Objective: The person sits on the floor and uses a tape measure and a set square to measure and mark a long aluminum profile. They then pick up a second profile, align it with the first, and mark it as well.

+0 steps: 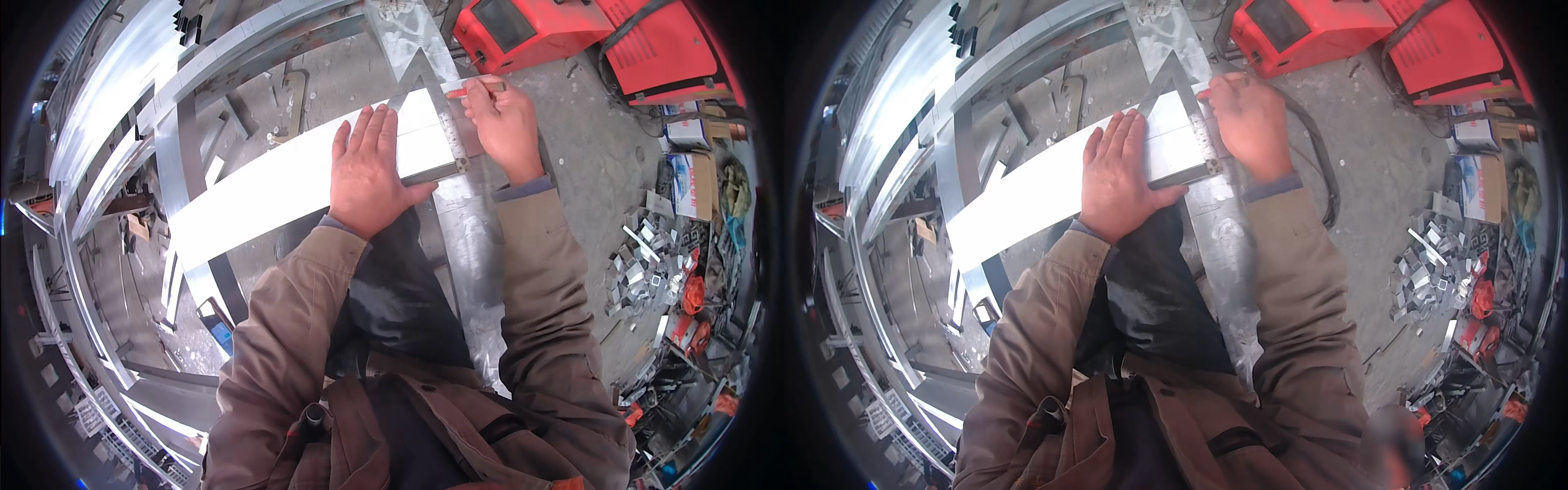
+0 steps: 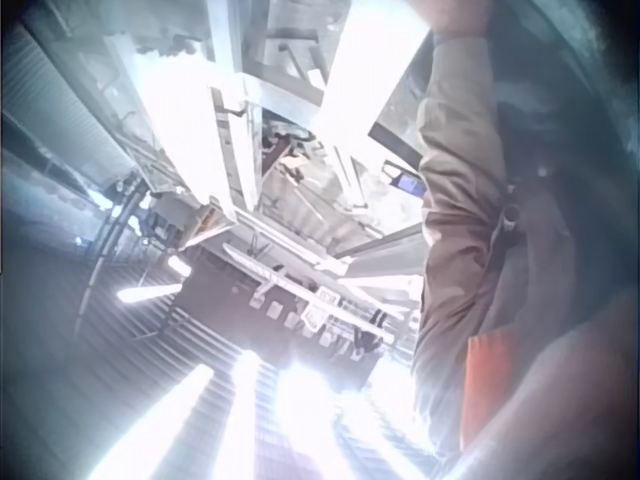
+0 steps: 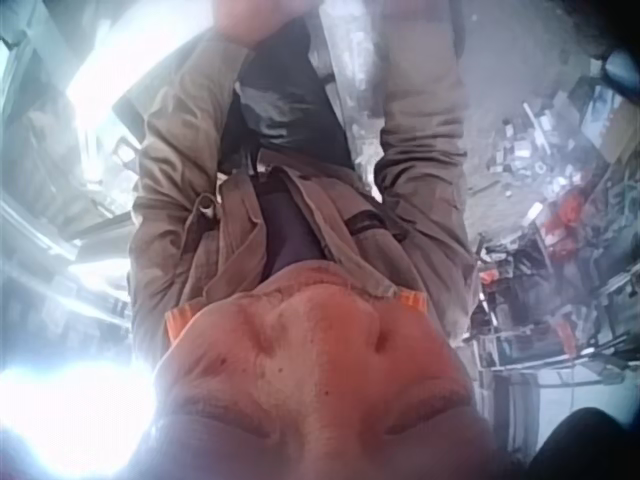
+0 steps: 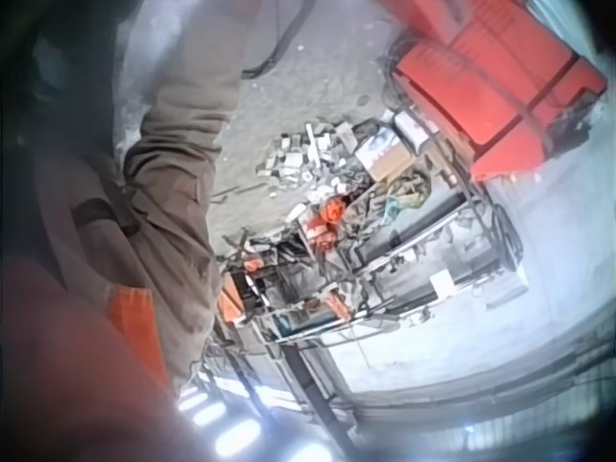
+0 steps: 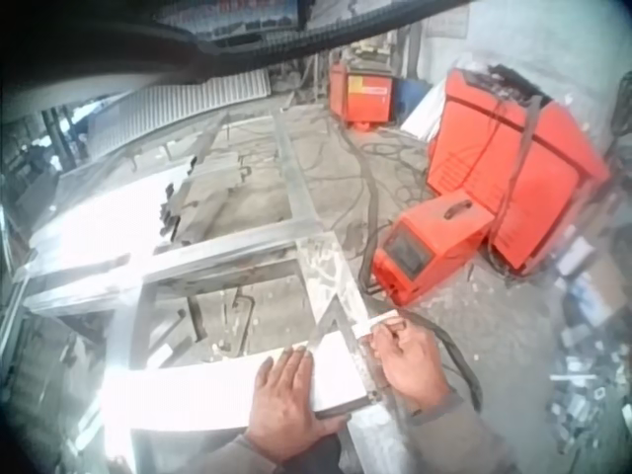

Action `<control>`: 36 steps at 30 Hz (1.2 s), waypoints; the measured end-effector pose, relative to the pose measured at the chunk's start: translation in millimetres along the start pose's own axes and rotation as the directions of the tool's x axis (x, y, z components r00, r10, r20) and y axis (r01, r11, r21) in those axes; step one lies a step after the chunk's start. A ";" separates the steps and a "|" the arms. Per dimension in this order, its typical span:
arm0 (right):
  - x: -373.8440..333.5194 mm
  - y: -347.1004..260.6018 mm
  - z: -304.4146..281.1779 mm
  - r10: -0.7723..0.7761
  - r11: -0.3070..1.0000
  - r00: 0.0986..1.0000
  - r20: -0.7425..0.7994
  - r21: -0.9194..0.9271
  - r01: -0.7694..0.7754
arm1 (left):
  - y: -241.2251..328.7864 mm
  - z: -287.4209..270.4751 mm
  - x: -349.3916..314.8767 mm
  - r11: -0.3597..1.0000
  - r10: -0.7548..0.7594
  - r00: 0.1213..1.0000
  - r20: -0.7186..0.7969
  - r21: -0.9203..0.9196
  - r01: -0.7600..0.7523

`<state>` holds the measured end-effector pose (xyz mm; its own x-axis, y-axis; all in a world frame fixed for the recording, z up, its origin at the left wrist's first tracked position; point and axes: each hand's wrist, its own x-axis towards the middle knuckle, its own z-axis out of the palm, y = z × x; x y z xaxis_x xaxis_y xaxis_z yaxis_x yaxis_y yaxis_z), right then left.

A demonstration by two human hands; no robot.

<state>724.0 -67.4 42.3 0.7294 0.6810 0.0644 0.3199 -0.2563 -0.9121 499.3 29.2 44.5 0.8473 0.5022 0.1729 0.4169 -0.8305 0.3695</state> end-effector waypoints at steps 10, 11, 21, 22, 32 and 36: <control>-63.2 -21.3 -36.5 -0.033 0.993 0.998 0.052 -0.109 0.039 | 0.8 1.7 0.5 1.000 0.003 1.000 -0.010 0.013 -0.003; -70.6 -26.0 -41.1 -0.037 0.987 0.997 0.067 -0.157 0.047 | 0.2 2.0 -0.5 1.000 0.006 1.000 -0.015 0.016 -0.006; -132.7 2.9 -42.4 0.211 0.950 0.965 -0.156 0.265 -0.165 | -0.1 2.7 1.2 1.000 0.007 1.000 -0.008 0.027 -0.007; -135.9 2.6 -36.2 0.237 0.933 0.955 -0.178 0.315 -0.173 | 0.6 1.8 2.1 0.999 0.009 1.000 -0.008 0.031 -0.009; -131.9 14.7 -35.9 0.222 0.900 0.932 -0.288 0.427 -0.083 | 9.3 12.0 10.1 0.999 0.049 0.996 -0.081 0.013 -0.048; -129.1 15.0 -39.0 0.204 0.897 0.933 -0.295 0.439 -0.057 | 13.4 12.1 12.1 0.999 0.046 0.995 -0.088 0.010 -0.045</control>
<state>658.2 -185.9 36.2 0.9247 0.3805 -0.0068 -0.0207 0.0324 -0.9993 519.2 21.3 40.5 0.8331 0.4832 0.2693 0.3816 -0.8544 0.3526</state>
